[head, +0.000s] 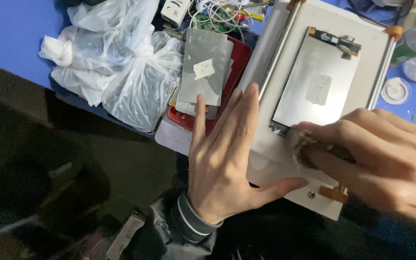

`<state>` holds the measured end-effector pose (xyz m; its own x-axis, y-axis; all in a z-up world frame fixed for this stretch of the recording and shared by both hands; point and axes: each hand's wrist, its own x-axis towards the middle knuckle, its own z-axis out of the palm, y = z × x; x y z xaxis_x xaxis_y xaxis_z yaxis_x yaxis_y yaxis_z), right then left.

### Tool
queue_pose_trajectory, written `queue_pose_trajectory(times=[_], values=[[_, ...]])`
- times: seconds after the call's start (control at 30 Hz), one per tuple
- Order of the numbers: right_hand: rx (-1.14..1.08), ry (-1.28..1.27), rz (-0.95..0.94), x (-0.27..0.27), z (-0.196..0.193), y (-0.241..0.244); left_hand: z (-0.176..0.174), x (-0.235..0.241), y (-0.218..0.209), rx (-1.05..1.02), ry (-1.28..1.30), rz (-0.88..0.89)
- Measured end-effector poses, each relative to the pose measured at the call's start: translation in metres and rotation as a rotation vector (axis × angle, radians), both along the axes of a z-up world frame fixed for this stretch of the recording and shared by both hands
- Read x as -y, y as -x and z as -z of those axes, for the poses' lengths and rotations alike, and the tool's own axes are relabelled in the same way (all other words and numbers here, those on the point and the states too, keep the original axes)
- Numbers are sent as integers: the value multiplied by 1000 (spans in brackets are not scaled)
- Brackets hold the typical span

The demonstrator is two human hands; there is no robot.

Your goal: Cleaning a mobile phone screen with a cloth and liquid cleaner on a heating plate.

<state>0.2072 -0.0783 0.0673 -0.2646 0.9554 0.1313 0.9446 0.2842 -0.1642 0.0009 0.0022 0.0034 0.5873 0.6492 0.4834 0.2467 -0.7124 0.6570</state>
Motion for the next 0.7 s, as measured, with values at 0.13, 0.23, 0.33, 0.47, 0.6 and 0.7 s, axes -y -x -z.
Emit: queue_pose_trajectory(times=[0.13, 0.23, 0.33, 0.47, 0.6, 0.7], values=[[169, -122, -317, -14, 5, 2, -1, 1, 0, -33, -29, -6], [183, -122, -299, -16, -2, 5, 0, 2, 1, -50, -16, -3], [117, -49, -269, -5, -8, -2, 0, 2, -1, -36, 1, -3], [52, -54, -342, -16, 0, -16, 2, 3, -1, -9, 1, -9], [50, -108, -434, -28, -2, -9, 4, 2, 0, -58, -45, -13], [62, -34, -419, -15, -5, -13, 5, 1, 1, -73, -34, -12]])
